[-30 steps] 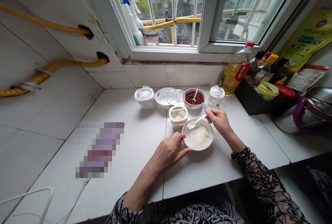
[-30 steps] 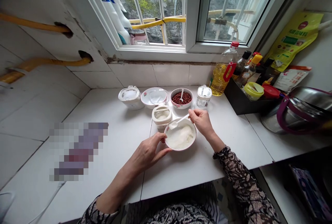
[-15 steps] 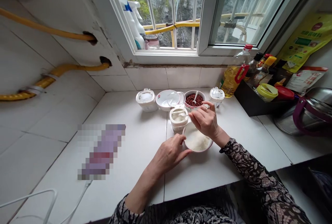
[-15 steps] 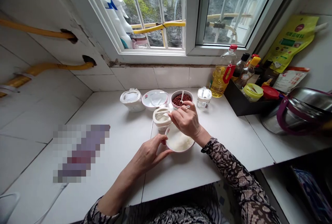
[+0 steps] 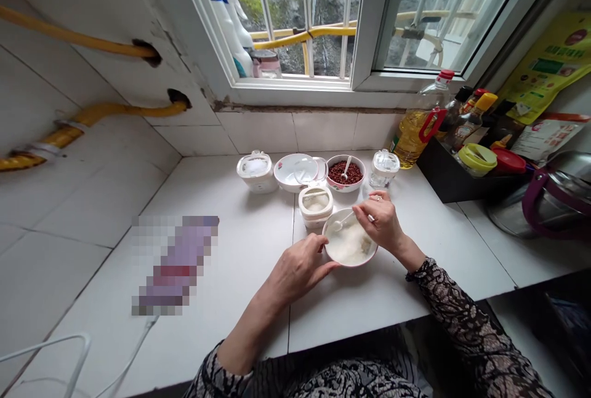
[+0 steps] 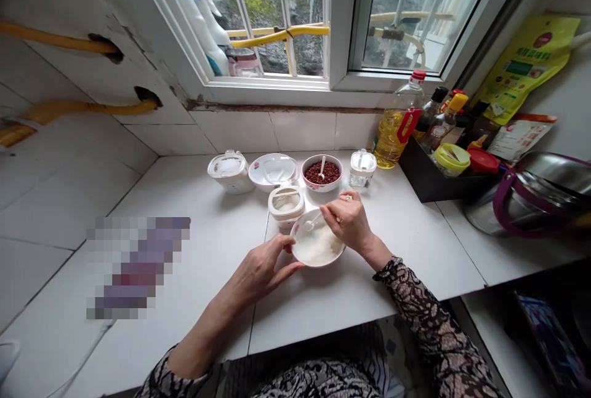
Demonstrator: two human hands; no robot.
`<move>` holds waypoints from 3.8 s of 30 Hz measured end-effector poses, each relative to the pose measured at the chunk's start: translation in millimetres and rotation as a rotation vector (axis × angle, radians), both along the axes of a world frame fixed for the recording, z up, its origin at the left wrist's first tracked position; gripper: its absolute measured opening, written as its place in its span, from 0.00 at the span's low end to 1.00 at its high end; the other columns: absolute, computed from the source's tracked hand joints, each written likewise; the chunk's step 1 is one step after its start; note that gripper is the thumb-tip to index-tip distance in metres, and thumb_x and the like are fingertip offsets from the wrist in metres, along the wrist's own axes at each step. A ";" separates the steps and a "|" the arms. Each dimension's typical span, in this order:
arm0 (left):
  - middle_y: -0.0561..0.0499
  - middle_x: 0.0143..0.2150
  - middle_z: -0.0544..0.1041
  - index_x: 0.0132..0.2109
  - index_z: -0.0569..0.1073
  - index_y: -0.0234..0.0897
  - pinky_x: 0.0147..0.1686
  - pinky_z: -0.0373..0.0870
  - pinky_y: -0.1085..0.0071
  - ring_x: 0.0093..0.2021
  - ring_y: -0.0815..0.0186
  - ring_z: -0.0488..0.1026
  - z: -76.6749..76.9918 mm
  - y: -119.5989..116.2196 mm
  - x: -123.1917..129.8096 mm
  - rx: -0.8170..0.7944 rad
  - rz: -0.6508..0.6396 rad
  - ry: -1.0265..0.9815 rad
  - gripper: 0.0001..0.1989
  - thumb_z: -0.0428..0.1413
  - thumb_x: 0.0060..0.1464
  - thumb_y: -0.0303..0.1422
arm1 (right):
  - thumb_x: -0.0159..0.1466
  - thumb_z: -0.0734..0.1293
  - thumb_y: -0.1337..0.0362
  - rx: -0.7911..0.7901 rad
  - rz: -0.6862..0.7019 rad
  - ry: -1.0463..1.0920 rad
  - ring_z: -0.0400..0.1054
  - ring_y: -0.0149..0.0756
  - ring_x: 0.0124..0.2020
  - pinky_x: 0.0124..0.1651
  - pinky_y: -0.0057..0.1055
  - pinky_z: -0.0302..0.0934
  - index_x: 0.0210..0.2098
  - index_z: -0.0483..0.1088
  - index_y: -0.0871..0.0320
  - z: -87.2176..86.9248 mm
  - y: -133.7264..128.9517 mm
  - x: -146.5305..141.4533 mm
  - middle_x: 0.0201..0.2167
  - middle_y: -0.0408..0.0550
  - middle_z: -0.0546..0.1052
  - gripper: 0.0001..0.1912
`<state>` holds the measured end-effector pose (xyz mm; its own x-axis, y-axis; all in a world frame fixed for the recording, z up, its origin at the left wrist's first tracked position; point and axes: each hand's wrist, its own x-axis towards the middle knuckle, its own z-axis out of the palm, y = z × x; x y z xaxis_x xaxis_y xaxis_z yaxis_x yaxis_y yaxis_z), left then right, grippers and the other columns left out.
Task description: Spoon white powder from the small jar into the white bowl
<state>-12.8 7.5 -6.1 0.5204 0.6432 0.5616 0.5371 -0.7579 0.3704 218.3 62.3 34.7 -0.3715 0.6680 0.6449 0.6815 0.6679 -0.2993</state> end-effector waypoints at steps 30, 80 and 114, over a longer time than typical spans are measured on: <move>0.50 0.34 0.72 0.46 0.63 0.36 0.27 0.73 0.68 0.30 0.63 0.74 3.7 -0.8 1.9 0.016 -0.002 0.010 0.15 0.45 0.70 0.45 | 0.67 0.63 0.48 -0.525 -0.033 0.424 0.60 0.30 0.21 0.31 0.31 0.58 0.16 0.61 0.56 8.3 -4.9 0.9 0.15 0.41 0.66 0.28; 0.51 0.34 0.72 0.48 0.63 0.36 0.27 0.73 0.69 0.30 0.64 0.74 2.4 -0.2 1.7 0.026 0.006 0.019 0.15 0.45 0.70 0.45 | 0.72 0.60 0.61 -0.231 0.156 0.020 0.57 0.28 0.20 0.52 0.37 0.59 0.22 0.65 0.56 -5.6 -2.9 -0.8 0.17 0.38 0.70 0.20; 0.51 0.35 0.72 0.48 0.64 0.37 0.28 0.73 0.68 0.31 0.64 0.75 0.6 -0.2 0.3 -0.013 0.001 0.002 0.11 0.51 0.68 0.41 | 0.69 0.62 0.47 -0.223 -0.116 0.546 0.62 0.31 0.21 0.32 0.33 0.61 0.21 0.67 0.55 34.1 23.1 -21.6 0.17 0.42 0.70 0.25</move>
